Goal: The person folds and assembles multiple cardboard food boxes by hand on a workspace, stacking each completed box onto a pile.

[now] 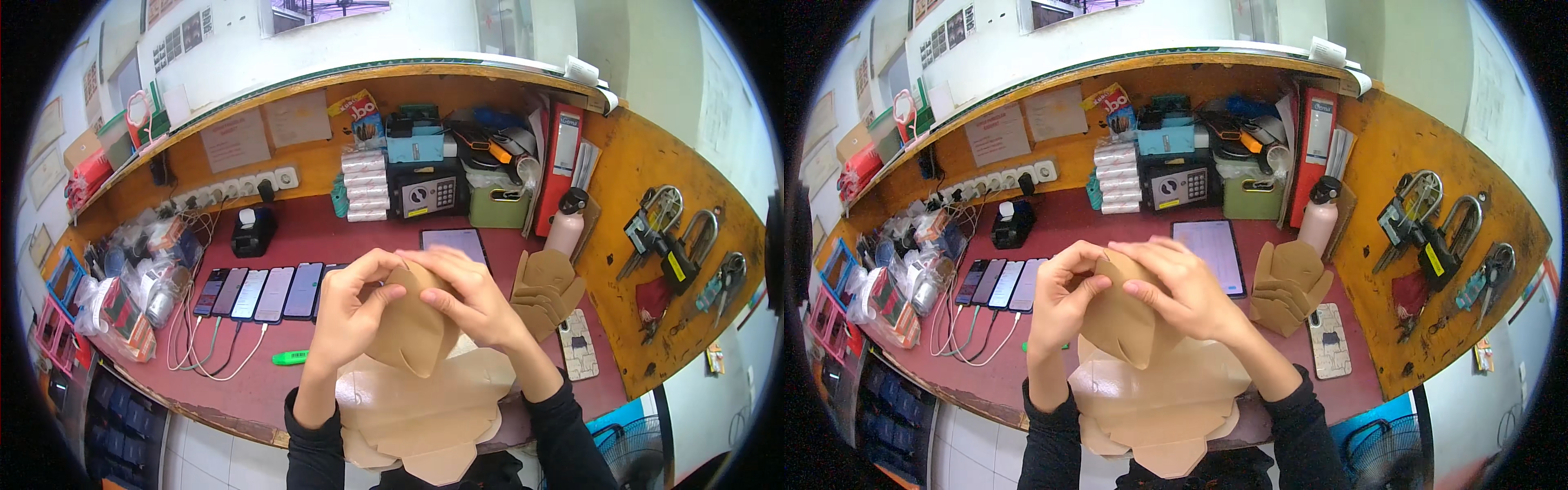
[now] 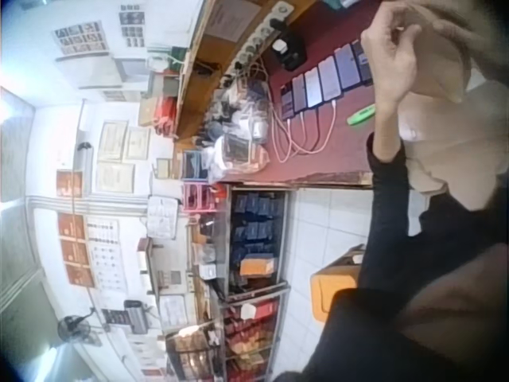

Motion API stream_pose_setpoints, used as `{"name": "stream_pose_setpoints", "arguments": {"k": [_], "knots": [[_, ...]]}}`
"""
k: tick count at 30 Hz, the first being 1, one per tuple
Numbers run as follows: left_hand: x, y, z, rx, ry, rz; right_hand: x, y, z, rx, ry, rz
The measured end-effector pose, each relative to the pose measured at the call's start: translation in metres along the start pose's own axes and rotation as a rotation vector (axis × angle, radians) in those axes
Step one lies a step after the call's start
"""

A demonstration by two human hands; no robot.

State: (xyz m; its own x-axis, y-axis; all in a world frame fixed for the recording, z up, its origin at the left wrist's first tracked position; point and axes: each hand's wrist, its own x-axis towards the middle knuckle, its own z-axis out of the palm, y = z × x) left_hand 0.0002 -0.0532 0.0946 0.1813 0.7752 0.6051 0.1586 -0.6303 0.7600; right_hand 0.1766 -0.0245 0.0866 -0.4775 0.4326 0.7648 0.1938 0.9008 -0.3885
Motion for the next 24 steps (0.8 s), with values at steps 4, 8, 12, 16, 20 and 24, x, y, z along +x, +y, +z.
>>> {"name": "stream_pose_setpoints", "arguments": {"k": [4,8,12,16,20,24], "knots": [[0.003,-0.004,0.009,0.009,0.01,0.083,-0.005,-0.017,0.004,-0.125,0.035,0.109],[0.003,0.003,0.011,0.251,0.076,0.191,-0.003,-0.028,0.002,-0.209,0.007,0.194],[0.002,0.0,0.012,0.209,0.109,0.178,-0.003,-0.022,0.008,-0.194,0.157,0.13],[0.005,-0.01,0.017,0.122,0.117,0.162,-0.008,-0.018,0.009,-0.267,0.222,0.172],[0.007,-0.009,0.021,0.086,0.133,0.143,-0.007,-0.011,0.007,-0.377,0.296,0.032],[0.006,-0.006,0.011,0.086,0.179,0.273,-0.004,-0.019,-0.001,-0.311,0.251,0.036]]}}
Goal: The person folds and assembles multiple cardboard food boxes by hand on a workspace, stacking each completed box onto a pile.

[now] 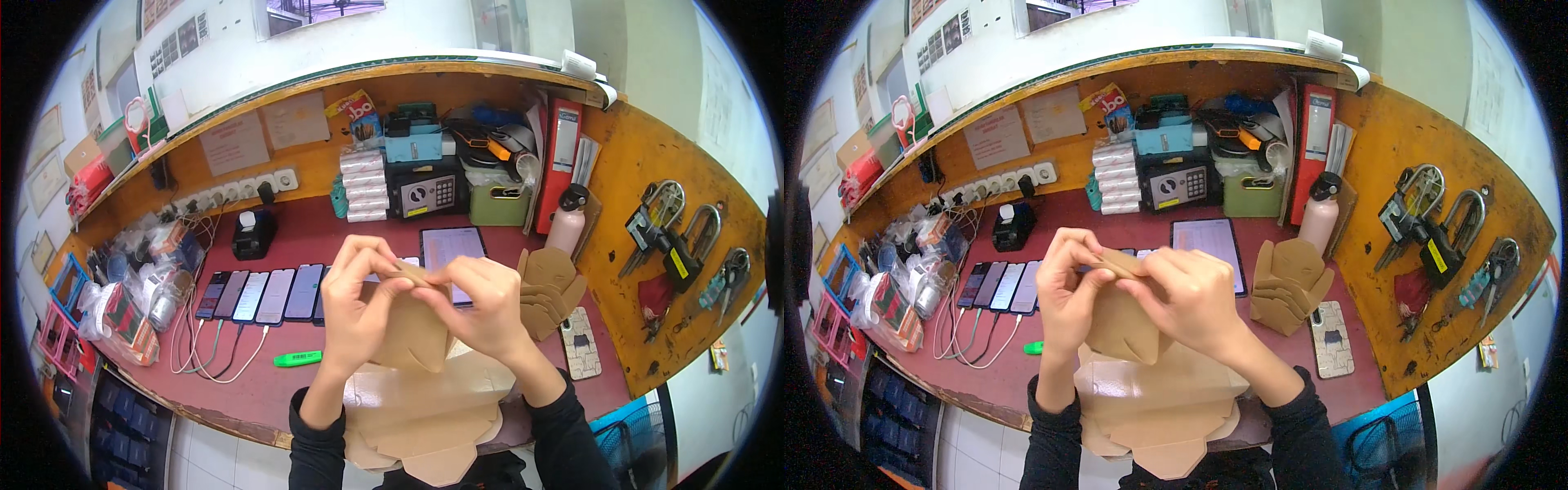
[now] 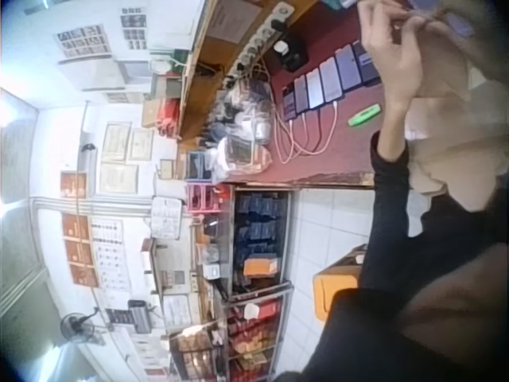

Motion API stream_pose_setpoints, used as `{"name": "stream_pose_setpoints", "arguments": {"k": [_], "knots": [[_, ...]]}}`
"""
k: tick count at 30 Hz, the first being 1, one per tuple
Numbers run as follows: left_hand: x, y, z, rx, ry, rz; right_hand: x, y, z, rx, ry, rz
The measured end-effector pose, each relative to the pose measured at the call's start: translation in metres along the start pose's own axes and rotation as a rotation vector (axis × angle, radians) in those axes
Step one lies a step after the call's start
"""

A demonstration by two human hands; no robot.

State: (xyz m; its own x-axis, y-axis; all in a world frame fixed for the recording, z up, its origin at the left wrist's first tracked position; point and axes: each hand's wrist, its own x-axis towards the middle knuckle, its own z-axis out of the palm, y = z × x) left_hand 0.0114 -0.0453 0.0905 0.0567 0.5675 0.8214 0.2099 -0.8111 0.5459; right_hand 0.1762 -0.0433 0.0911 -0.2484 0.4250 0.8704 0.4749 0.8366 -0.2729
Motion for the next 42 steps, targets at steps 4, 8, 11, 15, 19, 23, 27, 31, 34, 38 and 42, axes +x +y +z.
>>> {"name": "stream_pose_setpoints", "arguments": {"k": [4,8,11,15,19,23,27,31,34,38,42], "knots": [[-0.002,0.004,-0.002,-0.307,0.033,-0.039,0.006,0.022,-0.009,0.227,-0.113,-0.077],[-0.008,0.004,-0.007,-0.467,0.014,-0.01,0.007,0.021,-0.01,0.348,-0.395,-0.083],[-0.008,0.009,-0.001,-0.433,0.049,0.062,0.001,0.009,0.0,0.736,-0.546,0.199],[-0.006,0.004,0.004,-0.328,0.084,0.127,-0.005,-0.002,0.0,0.557,-0.46,0.141],[-0.007,-0.001,0.005,-0.336,0.041,0.042,-0.002,-0.012,-0.007,0.423,-0.504,0.207],[-0.005,0.002,0.003,-0.172,0.149,0.125,0.0,-0.013,-0.006,0.472,-0.51,0.202],[-0.006,0.013,0.0,0.088,0.103,0.1,-0.004,-0.007,0.002,0.449,-0.457,0.186],[-0.008,0.019,-0.001,0.194,0.018,0.084,-0.005,-0.009,0.004,0.351,-0.382,0.151],[-0.006,0.02,0.003,0.212,0.03,0.12,-0.005,-0.005,0.009,0.318,-0.253,0.105],[-0.011,0.012,0.004,0.271,0.006,0.068,-0.002,0.0,0.008,0.149,-0.118,-0.082],[-0.009,0.02,0.017,-0.029,0.224,0.005,-0.002,0.001,0.009,0.14,-0.108,-0.082]]}}
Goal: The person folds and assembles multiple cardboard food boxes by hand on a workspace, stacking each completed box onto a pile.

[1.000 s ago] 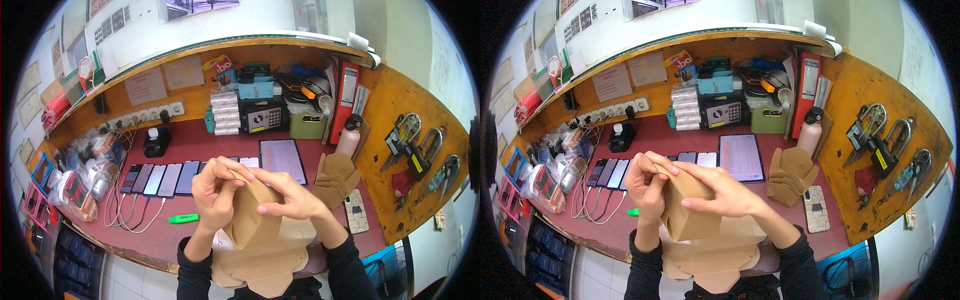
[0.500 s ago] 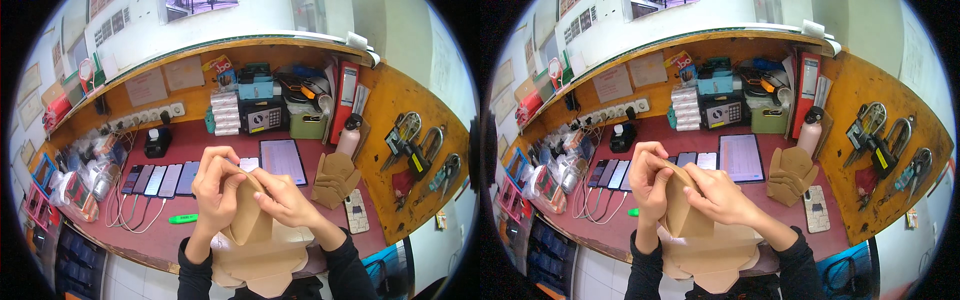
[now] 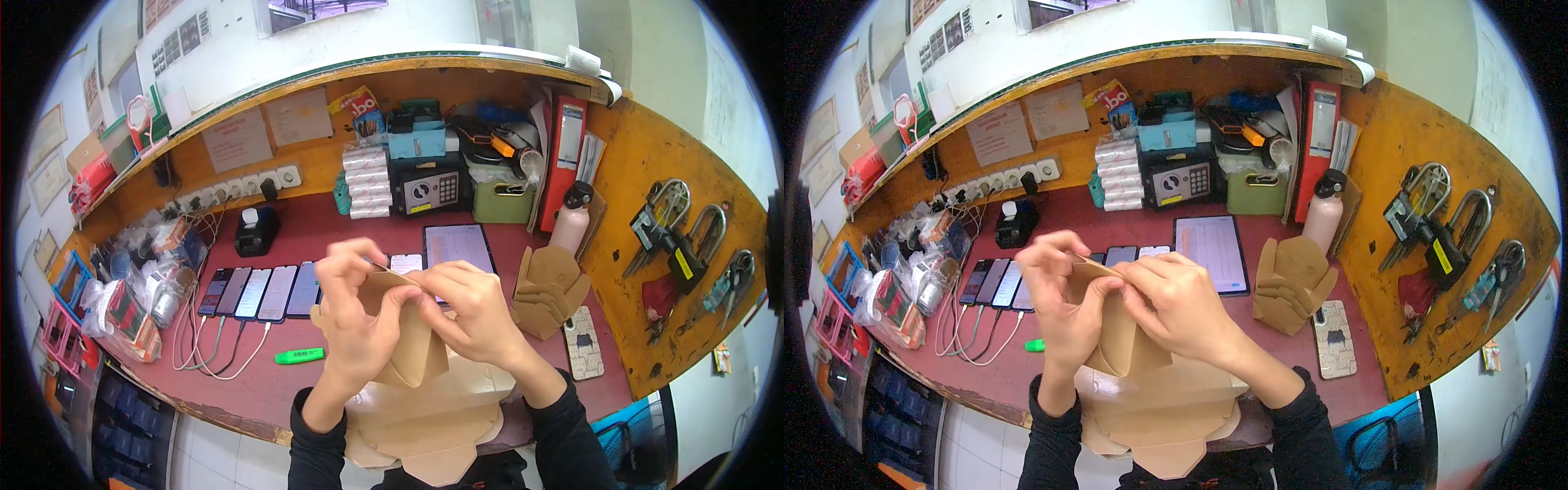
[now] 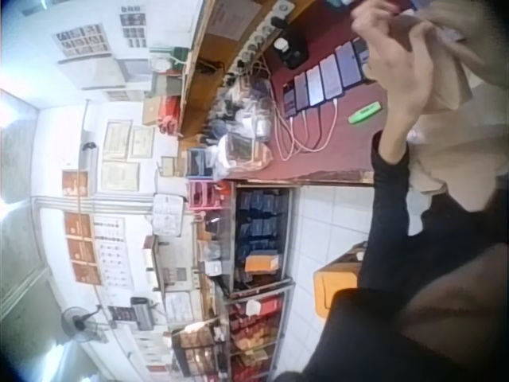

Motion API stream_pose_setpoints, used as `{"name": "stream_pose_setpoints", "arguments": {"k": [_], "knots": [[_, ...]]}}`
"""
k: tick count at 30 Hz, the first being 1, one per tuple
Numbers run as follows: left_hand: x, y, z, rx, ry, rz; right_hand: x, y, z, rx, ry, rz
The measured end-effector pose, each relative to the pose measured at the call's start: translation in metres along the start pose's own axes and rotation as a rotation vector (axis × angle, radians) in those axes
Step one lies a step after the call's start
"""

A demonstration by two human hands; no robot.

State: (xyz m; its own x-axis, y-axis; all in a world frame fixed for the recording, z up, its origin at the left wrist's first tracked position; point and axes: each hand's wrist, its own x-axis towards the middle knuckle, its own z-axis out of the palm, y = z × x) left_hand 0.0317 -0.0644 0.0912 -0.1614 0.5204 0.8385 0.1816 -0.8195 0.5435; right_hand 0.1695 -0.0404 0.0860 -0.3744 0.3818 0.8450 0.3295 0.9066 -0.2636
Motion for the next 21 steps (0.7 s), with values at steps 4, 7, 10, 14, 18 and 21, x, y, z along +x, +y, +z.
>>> {"name": "stream_pose_setpoints", "arguments": {"k": [4,7,10,14,18,21], "knots": [[0.001,-0.005,-0.004,0.21,-0.109,0.032,-0.002,0.004,0.0,0.005,0.028,0.045],[0.001,0.006,-0.002,0.591,-0.224,0.139,-0.002,0.009,-0.004,-0.071,0.017,0.0],[0.001,0.016,0.005,0.93,-0.117,0.319,-0.003,0.011,-0.005,-0.135,0.034,-0.025],[0.009,-0.004,-0.009,0.73,-0.232,0.41,-0.003,0.002,-0.008,-0.187,-0.015,0.032],[0.012,-0.008,-0.016,0.608,-0.332,0.429,-0.004,-0.001,-0.014,-0.125,-0.1,0.033],[0.017,-0.008,-0.021,0.581,-0.197,0.393,-0.002,0.0,-0.022,-0.037,-0.054,0.018]]}}
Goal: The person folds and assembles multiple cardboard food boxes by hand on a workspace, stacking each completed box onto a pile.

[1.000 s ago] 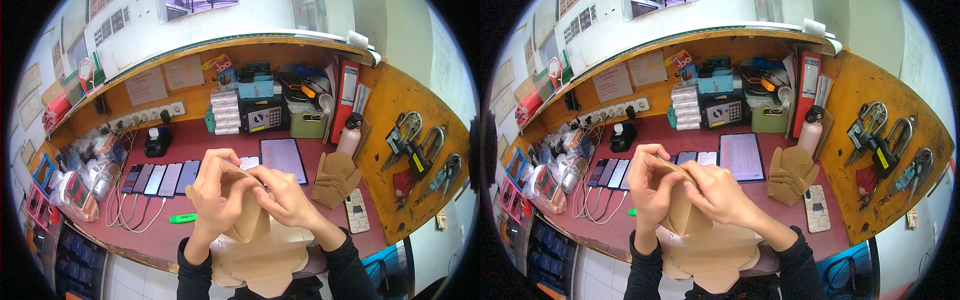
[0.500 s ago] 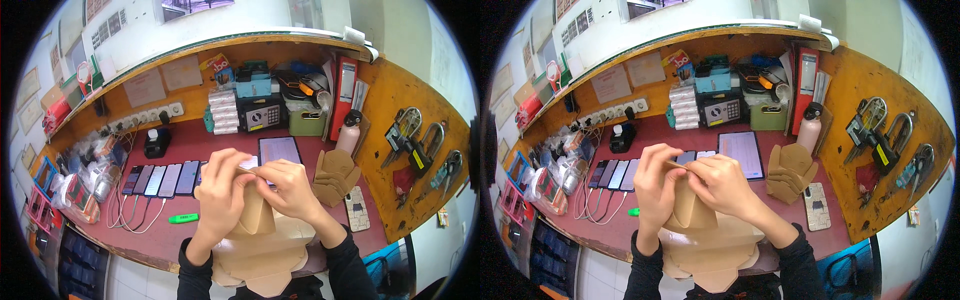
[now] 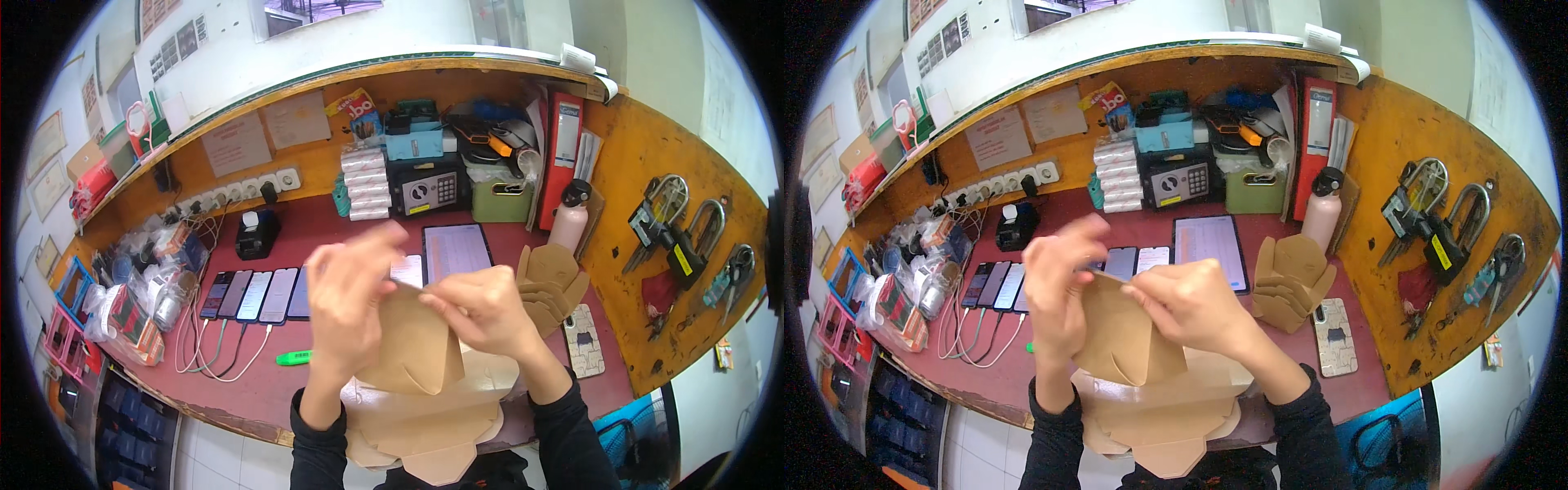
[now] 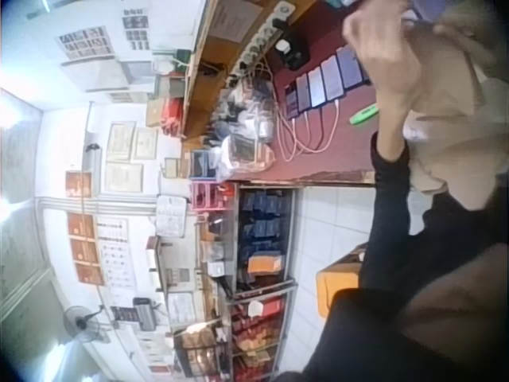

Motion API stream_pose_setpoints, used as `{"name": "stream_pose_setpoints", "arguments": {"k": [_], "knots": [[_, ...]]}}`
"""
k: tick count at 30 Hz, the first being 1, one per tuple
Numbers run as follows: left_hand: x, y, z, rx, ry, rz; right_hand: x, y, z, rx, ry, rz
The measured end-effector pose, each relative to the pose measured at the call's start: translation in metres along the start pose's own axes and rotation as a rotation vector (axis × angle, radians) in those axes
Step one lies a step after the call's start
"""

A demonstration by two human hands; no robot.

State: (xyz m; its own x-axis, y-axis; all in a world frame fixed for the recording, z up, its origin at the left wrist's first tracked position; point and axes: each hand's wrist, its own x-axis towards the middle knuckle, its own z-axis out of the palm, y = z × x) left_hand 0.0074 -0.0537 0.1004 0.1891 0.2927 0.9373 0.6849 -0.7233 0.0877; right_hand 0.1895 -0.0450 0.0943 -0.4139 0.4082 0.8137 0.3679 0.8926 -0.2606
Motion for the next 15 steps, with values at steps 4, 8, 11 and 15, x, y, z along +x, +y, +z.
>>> {"name": "stream_pose_setpoints", "arguments": {"k": [4,8,11,15], "knots": [[-0.003,-0.023,-0.031,-0.385,-0.132,-0.45,0.002,0.016,-0.007,0.076,0.27,0.109],[-0.011,-0.04,-0.042,-1.076,-0.63,-0.666,0.005,0.018,-0.004,0.167,0.371,0.051],[0.002,-0.019,-0.025,-0.898,-0.401,-0.618,0.004,0.011,-0.005,-0.008,0.418,0.025],[-0.005,-0.022,-0.011,-0.619,-0.174,-0.547,0.004,0.016,-0.013,-0.095,0.539,0.056]]}}
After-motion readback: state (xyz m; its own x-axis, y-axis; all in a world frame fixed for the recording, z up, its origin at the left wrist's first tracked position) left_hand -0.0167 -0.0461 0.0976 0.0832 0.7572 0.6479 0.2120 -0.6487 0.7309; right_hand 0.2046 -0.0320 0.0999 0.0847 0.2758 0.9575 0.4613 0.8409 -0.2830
